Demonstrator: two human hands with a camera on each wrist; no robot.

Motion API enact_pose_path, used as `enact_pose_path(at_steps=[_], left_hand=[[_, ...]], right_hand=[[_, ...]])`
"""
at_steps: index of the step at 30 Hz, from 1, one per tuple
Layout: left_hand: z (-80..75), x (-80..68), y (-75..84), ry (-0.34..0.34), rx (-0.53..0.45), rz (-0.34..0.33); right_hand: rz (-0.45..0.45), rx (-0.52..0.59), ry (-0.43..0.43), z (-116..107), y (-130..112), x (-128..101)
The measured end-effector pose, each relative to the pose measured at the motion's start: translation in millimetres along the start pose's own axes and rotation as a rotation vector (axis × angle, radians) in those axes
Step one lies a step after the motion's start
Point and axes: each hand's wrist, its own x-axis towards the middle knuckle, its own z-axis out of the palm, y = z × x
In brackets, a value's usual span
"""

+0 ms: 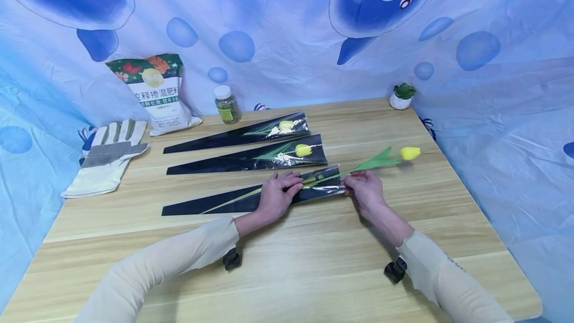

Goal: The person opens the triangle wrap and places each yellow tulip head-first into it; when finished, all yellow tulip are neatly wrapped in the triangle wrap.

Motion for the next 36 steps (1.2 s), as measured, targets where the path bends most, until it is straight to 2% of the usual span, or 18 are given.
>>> enact_pose_path(at_steps=[10, 16, 19, 23, 27, 31, 34, 36], left_hand=[[-1.1, 3.7, -1.1, -0.019, 0.041, 0.004], [-0.8, 5.0, -1.3, -0.038, 0.058, 0.000], [-1.3, 5.5, -1.2, -0.036, 0.061, -0.005], [-2.2, 5.5, -1.2, -0.035, 0.066, -0.012], [-2.5, 5.7, -1.7, -0.043, 0.065, -0.012], [-2.3, 5.3, -2.8, -0.035, 0.066, -0.006], [-1.9, 4.7, -3.6, -0.030, 0.068, -0.007], [-1.6, 4.4, -3.7, -0.032, 0.068, -0.006]], right_hand=[[0.040, -0.079, -0.100, -5.0, -7.2, 1.0], [-0.034, -0.242, -0.145, -19.5, -8.2, 1.0], [-0.141, -0.393, -0.152, -33.6, -13.7, 0.8], [-0.341, -0.657, -0.149, -57.3, -27.6, 5.9], [-0.577, -0.883, -0.135, -83.0, -42.5, 19.0], [-0.826, -1.124, -0.075, -98.8, -54.6, 34.6], [-0.926, -1.251, -0.083, -102.1, -60.5, 42.9], [-0.947, -1.320, -0.104, -101.9, -62.5, 46.9]])
